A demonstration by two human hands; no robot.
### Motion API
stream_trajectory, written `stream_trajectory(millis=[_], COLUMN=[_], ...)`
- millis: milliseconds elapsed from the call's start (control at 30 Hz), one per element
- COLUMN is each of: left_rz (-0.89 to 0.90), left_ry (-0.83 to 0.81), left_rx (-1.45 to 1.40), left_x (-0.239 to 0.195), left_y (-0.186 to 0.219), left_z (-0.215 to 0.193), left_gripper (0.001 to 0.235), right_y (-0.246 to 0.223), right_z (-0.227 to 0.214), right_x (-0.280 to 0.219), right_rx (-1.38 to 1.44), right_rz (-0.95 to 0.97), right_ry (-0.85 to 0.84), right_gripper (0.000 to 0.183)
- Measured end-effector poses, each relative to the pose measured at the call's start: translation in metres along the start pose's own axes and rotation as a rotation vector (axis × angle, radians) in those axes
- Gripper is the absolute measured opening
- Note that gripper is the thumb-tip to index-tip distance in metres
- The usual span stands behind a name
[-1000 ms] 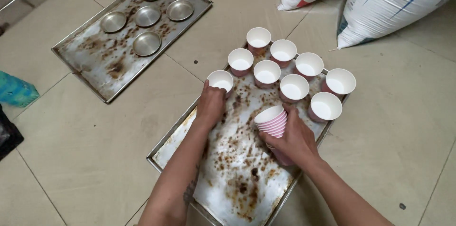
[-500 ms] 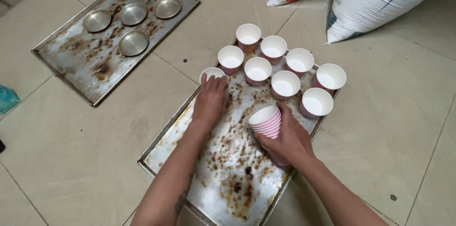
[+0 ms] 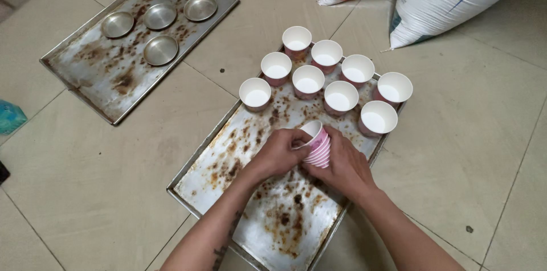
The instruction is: The person retrieves stacks of paper cups from a storage crate and places them onto metal baking trays. They arrange the cups in rows on the trays, which are positioned on the floor next to large sacks of ingredients.
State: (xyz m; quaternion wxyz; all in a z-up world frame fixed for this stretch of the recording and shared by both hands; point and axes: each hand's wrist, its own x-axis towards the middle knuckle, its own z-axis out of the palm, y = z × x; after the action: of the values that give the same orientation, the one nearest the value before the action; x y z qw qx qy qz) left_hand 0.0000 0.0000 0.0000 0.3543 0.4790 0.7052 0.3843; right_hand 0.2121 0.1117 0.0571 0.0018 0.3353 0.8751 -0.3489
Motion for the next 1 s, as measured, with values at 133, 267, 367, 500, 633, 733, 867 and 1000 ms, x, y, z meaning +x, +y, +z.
stream_trajectory(millis=[133, 267, 367, 500, 633, 733, 867, 1000], left_rz=[0.018, 0.022, 0.045, 0.197, 0.312, 0.339, 0.374, 0.384], left_ry=[0.168, 0.218, 0.306, 0.312, 0.370, 0.440, 0.513, 0.507], left_rx=[0.301, 0.294, 0.061, 0.595, 0.918, 0.983, 1.093, 1.089], left_x=[0.012, 0.036, 0.040, 0.032, 0.048, 0.062, 0.077, 0.082], left_y=[0.006, -0.016, -0.001, -0.016, -0.084, -0.104, -0.118, -0.118], left_z=[-0.021, -0.002, 0.004, 0.003, 0.023, 0.029, 0.033, 0.032], left_gripper=[0.032, 0.032, 0.027, 0.026, 0.020, 0.019, 0.018, 0.012], right_y=[0.023, 0.031, 0.032, 0.031, 0.027, 0.024, 0.023, 0.028], right_z=[0.003, -0.003, -0.010, -0.014, -0.016, -0.018, -0.025, -0.026], right_x=[0.000, -0.008, -0.008, -0.009, -0.012, -0.015, -0.019, -0.017], right_rx=[0.061, 0.056, 0.070, 0.101, 0.128, 0.145, 0.143, 0.159], right_rz=[0.135, 0.193, 0.213, 0.227, 0.230, 0.227, 0.220, 0.230], right_ry=[0.062, 0.068, 0.070, 0.082, 0.112, 0.124, 0.125, 0.120], right_gripper=[0.118, 0.120, 0.124, 0.120, 0.120, 0.120, 0.120, 0.123])
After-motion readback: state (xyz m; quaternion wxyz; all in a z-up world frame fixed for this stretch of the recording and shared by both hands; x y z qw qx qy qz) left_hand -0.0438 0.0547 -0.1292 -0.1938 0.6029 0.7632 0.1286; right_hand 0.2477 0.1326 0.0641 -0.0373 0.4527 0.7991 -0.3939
